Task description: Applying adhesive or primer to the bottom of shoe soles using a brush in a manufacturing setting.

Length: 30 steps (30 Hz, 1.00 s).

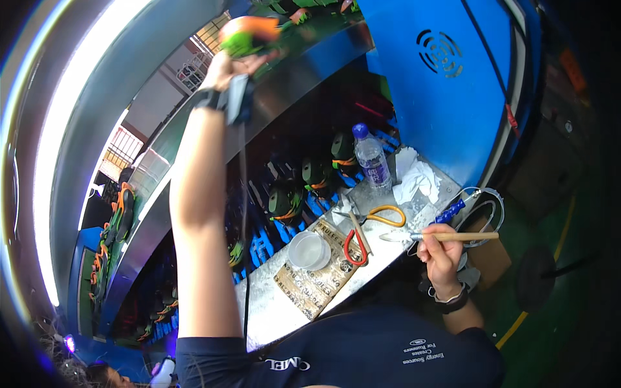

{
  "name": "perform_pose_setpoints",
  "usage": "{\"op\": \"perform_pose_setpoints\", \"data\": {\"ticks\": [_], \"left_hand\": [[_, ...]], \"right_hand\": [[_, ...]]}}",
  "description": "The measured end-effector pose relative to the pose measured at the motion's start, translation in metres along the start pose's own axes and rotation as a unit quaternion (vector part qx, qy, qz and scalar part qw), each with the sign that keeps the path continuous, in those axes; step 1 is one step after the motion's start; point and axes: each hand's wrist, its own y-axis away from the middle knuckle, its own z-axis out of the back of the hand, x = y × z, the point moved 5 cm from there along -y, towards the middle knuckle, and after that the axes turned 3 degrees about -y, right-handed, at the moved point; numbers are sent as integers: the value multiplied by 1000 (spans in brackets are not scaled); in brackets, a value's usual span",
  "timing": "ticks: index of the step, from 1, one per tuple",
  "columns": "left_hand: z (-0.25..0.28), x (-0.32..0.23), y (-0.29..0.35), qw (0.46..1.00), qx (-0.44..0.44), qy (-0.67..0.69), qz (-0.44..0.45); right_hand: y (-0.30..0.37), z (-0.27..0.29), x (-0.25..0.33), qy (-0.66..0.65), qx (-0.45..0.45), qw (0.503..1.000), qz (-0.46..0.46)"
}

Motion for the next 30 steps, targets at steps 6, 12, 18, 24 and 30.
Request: {"op": "perform_pose_setpoints", "data": {"ticks": [6,12,18,24,30], "left_hand": [[18,15,30,973,-158,-159,63],[94,-67,190,852,-306,-425,24],[225,-183,357,347,-525,-752,198],[279,-173,411,401,-510,-646,403],[255,-163,397,536,-436,-649,318]], "right_hand": [[-17,9,-6,4,-38,999,2],[-37,-10,-36,25,23,999,-31],[-44,-39,-65,9,55,996,-71],[-42,-66,-77,39,69,993,-83],[-38,-80,-90,37,98,988,-114]]}}
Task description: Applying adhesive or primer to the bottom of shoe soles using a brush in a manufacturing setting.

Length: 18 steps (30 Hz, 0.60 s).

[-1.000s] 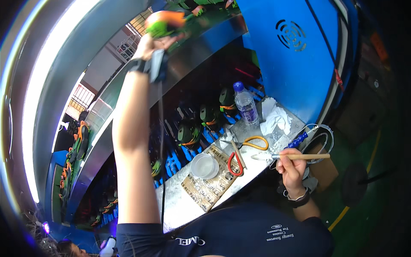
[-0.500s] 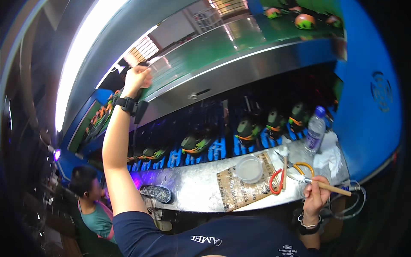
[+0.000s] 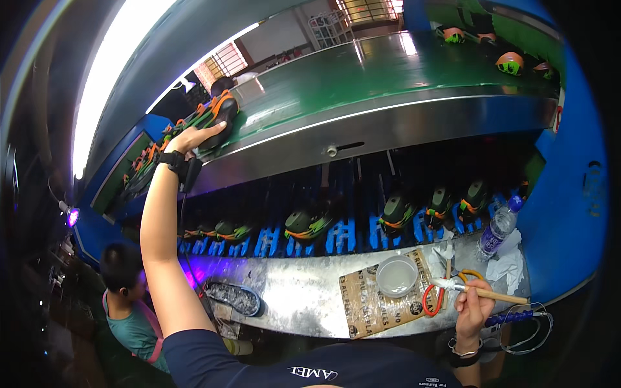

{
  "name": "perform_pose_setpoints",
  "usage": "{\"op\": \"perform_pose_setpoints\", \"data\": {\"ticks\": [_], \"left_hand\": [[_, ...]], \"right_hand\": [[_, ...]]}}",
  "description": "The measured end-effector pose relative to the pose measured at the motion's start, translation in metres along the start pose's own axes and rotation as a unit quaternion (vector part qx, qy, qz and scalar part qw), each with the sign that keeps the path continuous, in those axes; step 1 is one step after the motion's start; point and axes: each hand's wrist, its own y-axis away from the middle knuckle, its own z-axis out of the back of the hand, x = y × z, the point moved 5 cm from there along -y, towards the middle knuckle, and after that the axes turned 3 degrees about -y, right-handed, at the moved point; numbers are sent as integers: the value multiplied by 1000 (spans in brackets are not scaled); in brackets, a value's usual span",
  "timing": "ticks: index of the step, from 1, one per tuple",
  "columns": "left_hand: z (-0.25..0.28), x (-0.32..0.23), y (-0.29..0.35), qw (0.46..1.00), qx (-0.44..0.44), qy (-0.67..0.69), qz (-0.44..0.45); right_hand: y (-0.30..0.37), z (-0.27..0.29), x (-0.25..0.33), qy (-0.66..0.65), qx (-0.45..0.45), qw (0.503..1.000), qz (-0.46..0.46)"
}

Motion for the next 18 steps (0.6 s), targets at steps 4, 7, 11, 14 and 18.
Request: {"op": "perform_pose_setpoints", "data": {"ticks": [4,7,11,14,18], "left_hand": [[4,-32,35,992,-90,-85,4],[18,-18,27,986,-143,-55,60],[46,9,40,970,-237,39,43],[83,14,60,922,-345,167,-59],[99,7,70,878,-393,264,-71]], "right_hand": [[0,-14,3,4,22,1000,-2],[5,-19,5,2,29,1000,-2],[7,-23,10,14,47,999,6],[13,-26,9,20,28,999,2],[25,-44,8,40,22,999,17]]}}
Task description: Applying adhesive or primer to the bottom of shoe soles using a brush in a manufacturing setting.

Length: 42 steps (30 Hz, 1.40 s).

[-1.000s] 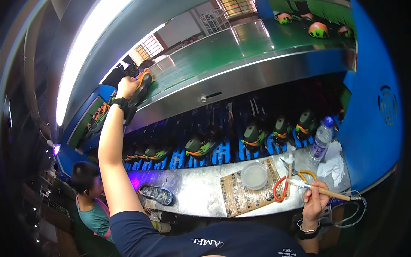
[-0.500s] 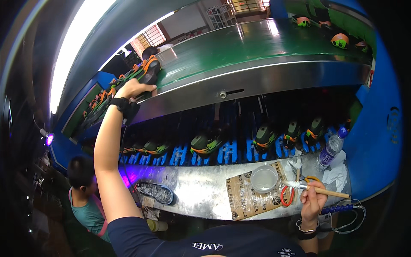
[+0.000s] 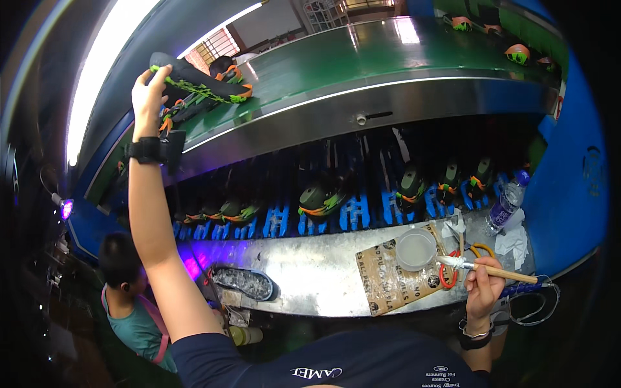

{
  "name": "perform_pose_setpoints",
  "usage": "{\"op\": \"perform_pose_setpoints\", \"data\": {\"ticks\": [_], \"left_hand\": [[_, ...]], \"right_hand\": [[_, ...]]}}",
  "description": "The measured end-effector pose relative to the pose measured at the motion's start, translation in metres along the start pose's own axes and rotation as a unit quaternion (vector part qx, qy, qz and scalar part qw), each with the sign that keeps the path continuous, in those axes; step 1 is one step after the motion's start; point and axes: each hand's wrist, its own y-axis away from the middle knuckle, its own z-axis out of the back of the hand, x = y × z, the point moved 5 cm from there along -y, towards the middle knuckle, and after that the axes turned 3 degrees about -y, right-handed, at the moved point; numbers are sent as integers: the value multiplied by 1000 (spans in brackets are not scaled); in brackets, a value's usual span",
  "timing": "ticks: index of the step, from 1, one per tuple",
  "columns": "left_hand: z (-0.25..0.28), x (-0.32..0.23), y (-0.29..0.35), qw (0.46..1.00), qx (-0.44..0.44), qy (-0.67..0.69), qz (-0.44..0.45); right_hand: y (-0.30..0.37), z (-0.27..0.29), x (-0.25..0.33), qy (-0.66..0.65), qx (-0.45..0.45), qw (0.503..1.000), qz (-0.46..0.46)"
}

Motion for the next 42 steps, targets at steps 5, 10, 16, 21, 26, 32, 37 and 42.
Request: {"op": "perform_pose_setpoints", "data": {"ticks": [5,10,16,21,26,32,37,42], "left_hand": [[-69,39,10,960,100,193,-175],[-93,35,20,948,164,263,-77],[-43,12,104,872,220,414,140],[-68,-3,271,675,466,518,242],[-54,32,421,571,338,578,476],[-66,54,488,449,322,628,549],[-85,46,483,453,376,609,532],[-112,72,475,526,358,618,462]], "right_hand": [[12,-25,1,10,-12,1000,11],[19,-54,4,-20,0,999,-34],[6,-42,-16,-24,26,999,15],[2,-2,-27,19,35,999,-7],[6,-4,-29,-23,67,995,-71],[3,9,-34,-24,66,996,-62],[-18,-14,-39,-76,119,985,-102],[-35,-19,-52,95,119,985,-85]]}}
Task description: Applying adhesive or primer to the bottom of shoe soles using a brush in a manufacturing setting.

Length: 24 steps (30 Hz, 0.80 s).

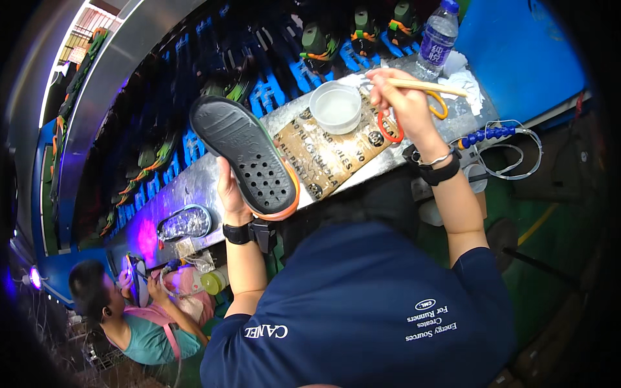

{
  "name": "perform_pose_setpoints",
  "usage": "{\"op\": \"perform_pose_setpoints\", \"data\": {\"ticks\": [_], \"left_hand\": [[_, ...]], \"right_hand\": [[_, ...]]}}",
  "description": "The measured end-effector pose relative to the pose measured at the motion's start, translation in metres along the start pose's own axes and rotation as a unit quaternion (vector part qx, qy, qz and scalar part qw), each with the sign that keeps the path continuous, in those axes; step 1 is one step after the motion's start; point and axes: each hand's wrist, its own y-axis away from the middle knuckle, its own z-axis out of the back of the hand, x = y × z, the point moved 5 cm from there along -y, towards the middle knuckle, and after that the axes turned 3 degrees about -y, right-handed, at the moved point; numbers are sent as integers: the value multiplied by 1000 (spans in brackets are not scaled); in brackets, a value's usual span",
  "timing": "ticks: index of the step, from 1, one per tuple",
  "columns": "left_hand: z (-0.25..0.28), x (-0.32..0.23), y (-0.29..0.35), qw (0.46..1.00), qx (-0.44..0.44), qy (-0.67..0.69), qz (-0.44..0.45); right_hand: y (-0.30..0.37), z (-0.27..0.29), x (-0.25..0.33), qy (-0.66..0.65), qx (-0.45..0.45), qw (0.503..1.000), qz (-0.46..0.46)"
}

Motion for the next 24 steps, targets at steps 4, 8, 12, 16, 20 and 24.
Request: {"op": "perform_pose_setpoints", "data": {"ticks": [4,8,12,16,20,24], "left_hand": [[-26,-8,-9,998,-15,-52,-20],[-39,0,-14,997,13,-76,16],[-19,9,-14,996,-29,-88,-19],[-25,3,-16,993,8,-106,-50],[-25,-10,-24,981,-16,-163,-100],[-43,-30,-41,980,26,-169,-101]], "right_hand": [[-9,1,-9,95,9,995,-27],[-10,5,-26,191,-10,981,37],[-11,-6,-30,227,10,974,-1],[-12,-13,-34,309,52,950,8],[-13,-9,-34,320,36,946,23],[-11,-10,-14,235,-3,971,38]]}}
